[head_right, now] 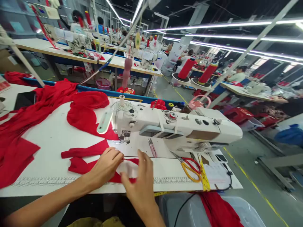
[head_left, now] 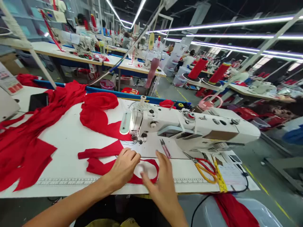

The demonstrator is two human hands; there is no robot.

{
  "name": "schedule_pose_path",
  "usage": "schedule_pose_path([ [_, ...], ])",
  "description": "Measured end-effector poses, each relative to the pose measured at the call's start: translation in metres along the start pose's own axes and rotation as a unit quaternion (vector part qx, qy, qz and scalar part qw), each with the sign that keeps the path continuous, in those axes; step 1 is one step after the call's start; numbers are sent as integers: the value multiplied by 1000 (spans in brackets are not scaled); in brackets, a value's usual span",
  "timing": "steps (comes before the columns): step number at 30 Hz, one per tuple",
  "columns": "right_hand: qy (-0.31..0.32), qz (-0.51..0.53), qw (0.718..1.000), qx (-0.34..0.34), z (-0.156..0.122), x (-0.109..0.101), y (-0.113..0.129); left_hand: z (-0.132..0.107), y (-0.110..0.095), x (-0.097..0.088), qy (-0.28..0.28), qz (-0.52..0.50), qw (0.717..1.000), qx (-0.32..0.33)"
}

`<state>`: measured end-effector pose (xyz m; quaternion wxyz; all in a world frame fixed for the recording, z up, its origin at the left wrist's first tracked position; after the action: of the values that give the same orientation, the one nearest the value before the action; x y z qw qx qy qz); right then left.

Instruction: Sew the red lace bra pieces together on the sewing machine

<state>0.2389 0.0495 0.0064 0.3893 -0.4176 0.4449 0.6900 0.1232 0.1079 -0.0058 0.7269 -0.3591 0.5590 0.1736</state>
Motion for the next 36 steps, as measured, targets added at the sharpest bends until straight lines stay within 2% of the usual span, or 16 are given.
schedule_pose_path([
  [2, -24, 0, 999, 36, 6, 8, -1, -13, 5, -17, -9, 13, 1000, 5],
  [5, -38, -4, 999, 35, 18, 8, -14, -48, 37, -59, -80, 92, 992, -25],
  [8, -67, -76, 995, 12, 27, -23, -41, -86, 76, -100, -144, 199, 969, -18],
  [11, -48, -192, 979, -41, 36, -51, -60, -105, 104, -116, -140, 245, 959, -19],
  [14, 28, -263, 962, -66, 39, -54, -71, -105, 101, -103, -108, 255, 961, 33],
  [17, 98, -235, 962, -99, 32, -43, -64, -100, 81, -75, -78, 238, 965, 82],
  [19, 108, -144, 974, -135, 27, -35, -45, -99, 67, -62, -94, 203, 972, 76],
  [21, 81, -32, 984, -154, 27, -28, -20, -98, 52, -52, -126, 171, 976, 49],
  [23, 57, 51, 983, -169, 33, -14, 6, -94, 36, -39, -132, 153, 979, 35],
  [26, 68, 55, 973, -216, 42, 18, 37, -83, 19, -16, -103, 146, 983, 29],
  [28, 58, 16, 972, -226, 47, 33, 41, -75, 18, -5, -76, 151, 985, 28],
  [30, 44, -12, 975, -218, 53, 39, 35, -66, 25, 1, -54, 154, 986, 33],
  [36, 59, -24, 980, -188, 72, 35, 12, -38, 47, 1, -24, 138, 989, 41],
])
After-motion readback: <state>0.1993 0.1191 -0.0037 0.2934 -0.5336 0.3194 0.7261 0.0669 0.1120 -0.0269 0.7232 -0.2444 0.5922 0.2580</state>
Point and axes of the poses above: each hand's wrist, its own z-axis towards the middle knuckle, its own x-axis out of the palm, y = z × x, the point moved 7 cm from there along z, towards the middle knuckle, and after that the axes turned 12 degrees about y, right-handed, at the moved point
